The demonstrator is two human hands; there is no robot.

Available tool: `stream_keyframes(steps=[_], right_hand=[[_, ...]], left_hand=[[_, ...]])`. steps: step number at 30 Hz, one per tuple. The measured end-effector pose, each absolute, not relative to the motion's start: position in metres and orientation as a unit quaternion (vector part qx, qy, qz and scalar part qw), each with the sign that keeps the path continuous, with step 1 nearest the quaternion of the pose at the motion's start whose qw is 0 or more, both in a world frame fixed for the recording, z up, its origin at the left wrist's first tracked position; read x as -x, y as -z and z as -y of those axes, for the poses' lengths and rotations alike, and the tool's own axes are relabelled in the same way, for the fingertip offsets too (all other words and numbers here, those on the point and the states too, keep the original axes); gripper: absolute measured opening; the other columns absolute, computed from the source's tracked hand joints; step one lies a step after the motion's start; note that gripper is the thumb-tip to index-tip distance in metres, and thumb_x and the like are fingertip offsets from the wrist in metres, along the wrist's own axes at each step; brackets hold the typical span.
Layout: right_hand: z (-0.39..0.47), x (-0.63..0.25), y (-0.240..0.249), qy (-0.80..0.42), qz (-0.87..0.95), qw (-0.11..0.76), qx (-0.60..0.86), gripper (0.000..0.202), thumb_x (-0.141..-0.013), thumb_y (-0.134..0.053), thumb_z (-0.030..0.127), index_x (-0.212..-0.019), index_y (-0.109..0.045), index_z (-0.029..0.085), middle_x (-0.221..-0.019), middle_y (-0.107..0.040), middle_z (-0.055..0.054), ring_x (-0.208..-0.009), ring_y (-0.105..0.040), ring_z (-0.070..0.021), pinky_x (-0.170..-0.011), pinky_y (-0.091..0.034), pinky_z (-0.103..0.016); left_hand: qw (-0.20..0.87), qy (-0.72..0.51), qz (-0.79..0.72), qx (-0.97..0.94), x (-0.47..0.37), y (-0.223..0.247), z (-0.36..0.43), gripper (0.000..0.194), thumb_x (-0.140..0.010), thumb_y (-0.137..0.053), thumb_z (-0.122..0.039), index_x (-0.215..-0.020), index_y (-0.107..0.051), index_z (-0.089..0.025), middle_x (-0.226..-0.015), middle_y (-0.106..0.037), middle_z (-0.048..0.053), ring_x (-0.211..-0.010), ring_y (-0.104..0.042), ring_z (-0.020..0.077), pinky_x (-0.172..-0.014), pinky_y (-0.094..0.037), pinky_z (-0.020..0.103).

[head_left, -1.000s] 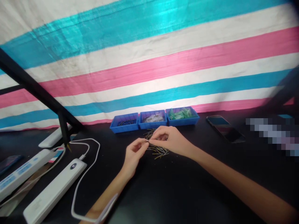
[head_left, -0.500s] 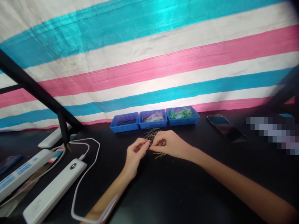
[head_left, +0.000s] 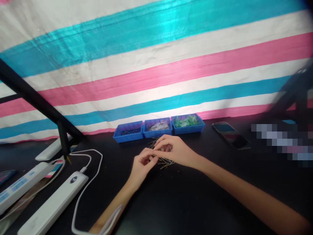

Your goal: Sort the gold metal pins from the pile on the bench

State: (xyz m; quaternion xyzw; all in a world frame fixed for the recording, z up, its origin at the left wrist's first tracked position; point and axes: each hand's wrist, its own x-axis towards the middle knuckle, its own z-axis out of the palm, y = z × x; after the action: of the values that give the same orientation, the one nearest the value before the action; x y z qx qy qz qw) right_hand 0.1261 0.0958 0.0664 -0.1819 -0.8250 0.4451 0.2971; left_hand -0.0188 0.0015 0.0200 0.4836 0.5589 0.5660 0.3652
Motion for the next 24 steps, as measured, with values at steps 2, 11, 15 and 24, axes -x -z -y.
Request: stream_keyframes(steps=[2, 11, 15, 24], right_hand=[[-0.098, -0.128, -0.068, -0.437, 0.823, 0.308, 0.192, 0.010, -0.075, -0.064, 0.024, -0.078, -0.071, 0.019, -0.087, -0.062, -0.003, -0.065, -0.056, -0.0083, -0.057, -0.044, -0.020], [-0.097, -0.124, -0.056, -0.403, 0.845, 0.276, 0.218, 0.009, -0.073, -0.063, 0.022, -0.075, -0.071, 0.019, -0.083, -0.062, -0.001, -0.058, -0.054, -0.0070, -0.055, -0.043, -0.020], [-0.098, -0.125, -0.055, -0.418, 0.831, 0.283, 0.233, 0.010, -0.074, -0.061, 0.023, -0.077, -0.070, 0.018, -0.085, -0.063, -0.002, -0.060, -0.055, -0.0081, -0.055, -0.044, -0.020], [-0.099, -0.132, -0.069, -0.382, 0.847, 0.245, 0.276, 0.015, -0.074, -0.060, 0.027, -0.084, -0.069, 0.021, -0.074, -0.065, -0.002, -0.056, -0.054, -0.0098, -0.051, -0.041, -0.021]], left_hand=[[0.365, -0.580, -0.555, -0.472, 0.022, -0.022, -0.001, 0.015, -0.074, -0.066, -0.031, -0.081, -0.067, -0.018, -0.081, -0.050, 0.001, -0.057, -0.039, 0.0062, -0.045, -0.027, 0.019], [0.387, -0.594, -0.564, -0.423, 0.031, -0.026, -0.003, 0.023, -0.077, -0.062, -0.037, -0.083, -0.064, -0.015, -0.061, -0.039, -0.004, -0.052, -0.029, 0.0051, -0.042, -0.018, 0.019], [0.390, -0.596, -0.565, -0.417, 0.035, -0.026, -0.005, 0.026, -0.076, -0.063, -0.039, -0.078, -0.065, -0.013, -0.059, -0.041, -0.004, -0.050, -0.030, 0.0044, -0.042, -0.018, 0.018], [0.345, -0.737, -0.530, -0.237, 0.084, -0.026, -0.016, 0.030, -0.067, -0.071, -0.031, -0.093, -0.064, -0.017, -0.086, -0.062, 0.003, -0.066, -0.059, 0.0085, -0.040, -0.028, 0.014]])
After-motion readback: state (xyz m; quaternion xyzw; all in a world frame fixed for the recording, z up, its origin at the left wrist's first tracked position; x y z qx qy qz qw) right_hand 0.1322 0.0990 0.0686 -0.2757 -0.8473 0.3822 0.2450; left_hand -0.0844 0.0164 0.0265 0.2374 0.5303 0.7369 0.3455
